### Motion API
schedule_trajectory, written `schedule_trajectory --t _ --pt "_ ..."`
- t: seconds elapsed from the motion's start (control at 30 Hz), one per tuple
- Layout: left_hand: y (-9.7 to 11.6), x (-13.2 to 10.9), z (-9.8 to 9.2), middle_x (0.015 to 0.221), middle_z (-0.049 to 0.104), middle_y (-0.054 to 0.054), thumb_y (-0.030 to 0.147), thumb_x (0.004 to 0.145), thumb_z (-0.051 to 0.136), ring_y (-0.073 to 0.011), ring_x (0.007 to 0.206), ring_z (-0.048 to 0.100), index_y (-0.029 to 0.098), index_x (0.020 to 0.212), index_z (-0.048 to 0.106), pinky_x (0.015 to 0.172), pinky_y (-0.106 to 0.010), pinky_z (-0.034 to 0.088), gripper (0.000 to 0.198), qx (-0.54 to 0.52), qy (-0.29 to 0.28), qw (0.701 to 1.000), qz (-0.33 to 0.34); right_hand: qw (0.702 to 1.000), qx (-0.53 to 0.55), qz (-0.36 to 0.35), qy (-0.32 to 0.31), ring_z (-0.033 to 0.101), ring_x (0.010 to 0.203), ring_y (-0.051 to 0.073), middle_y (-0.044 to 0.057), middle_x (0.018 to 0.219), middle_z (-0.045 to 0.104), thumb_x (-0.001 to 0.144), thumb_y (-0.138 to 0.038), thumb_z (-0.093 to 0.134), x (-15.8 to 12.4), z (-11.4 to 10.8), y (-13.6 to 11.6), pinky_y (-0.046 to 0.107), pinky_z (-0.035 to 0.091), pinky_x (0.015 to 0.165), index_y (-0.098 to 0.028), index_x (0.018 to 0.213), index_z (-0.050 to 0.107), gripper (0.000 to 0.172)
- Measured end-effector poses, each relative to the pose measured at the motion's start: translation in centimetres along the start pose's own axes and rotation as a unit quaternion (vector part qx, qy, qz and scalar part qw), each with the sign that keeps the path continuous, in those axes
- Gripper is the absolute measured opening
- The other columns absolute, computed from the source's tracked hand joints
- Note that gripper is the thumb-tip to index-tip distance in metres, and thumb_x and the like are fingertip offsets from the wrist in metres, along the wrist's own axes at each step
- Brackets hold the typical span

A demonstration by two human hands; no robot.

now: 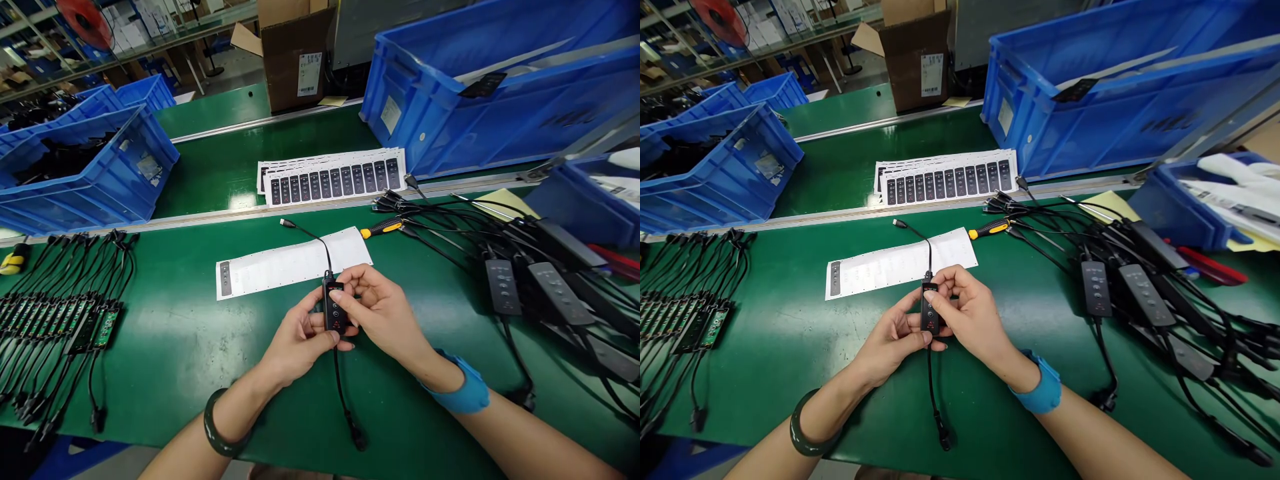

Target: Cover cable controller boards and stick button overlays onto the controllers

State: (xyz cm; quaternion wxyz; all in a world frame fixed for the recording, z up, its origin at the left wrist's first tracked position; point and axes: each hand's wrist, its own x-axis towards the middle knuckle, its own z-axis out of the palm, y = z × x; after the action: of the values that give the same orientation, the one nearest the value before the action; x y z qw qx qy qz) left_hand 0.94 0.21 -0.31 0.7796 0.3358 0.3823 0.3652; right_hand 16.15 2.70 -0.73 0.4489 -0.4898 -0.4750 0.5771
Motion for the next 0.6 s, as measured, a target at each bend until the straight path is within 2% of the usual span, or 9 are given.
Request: schedule_trajectory --t 0.4,0.6 --pt "-0.12 0.08 -0.07 0.101 0.074 -0.011 0.028 0.076 0.079 -0.0252 0.095 0.070 0.015 0.146 0.038 0.082 -0.036 0.055 0.083 0.021 -0.001 1.000 0.007 1.000 -0.020 -0.017 0.014 0.051 0.049 0.009 -0.004 0.067 0.049 0.077 -0.041 0.071 0.03 -0.01 -0.14 0.019 0.048 0.034 -0.020 0.088 0.058 0.027" --pt "-0.38 0.09 0.03 0.093 0.073 -0.008 0.023 0.076 0.077 -0.0230 0.092 0.070 0.016 0.147 0.038 0.078 -0.033 0.056 0.081 0.030 0.015 0.999 0.022 0.999 -0.037 -0.021 0.021 0.050 0.049 0.011 -0.006 0.062 0.048 0.076 -0.040 0.070 0.34 0.13 0.33 0.022 0.048 0.039 -0.020 0.088 0.057 0.027"
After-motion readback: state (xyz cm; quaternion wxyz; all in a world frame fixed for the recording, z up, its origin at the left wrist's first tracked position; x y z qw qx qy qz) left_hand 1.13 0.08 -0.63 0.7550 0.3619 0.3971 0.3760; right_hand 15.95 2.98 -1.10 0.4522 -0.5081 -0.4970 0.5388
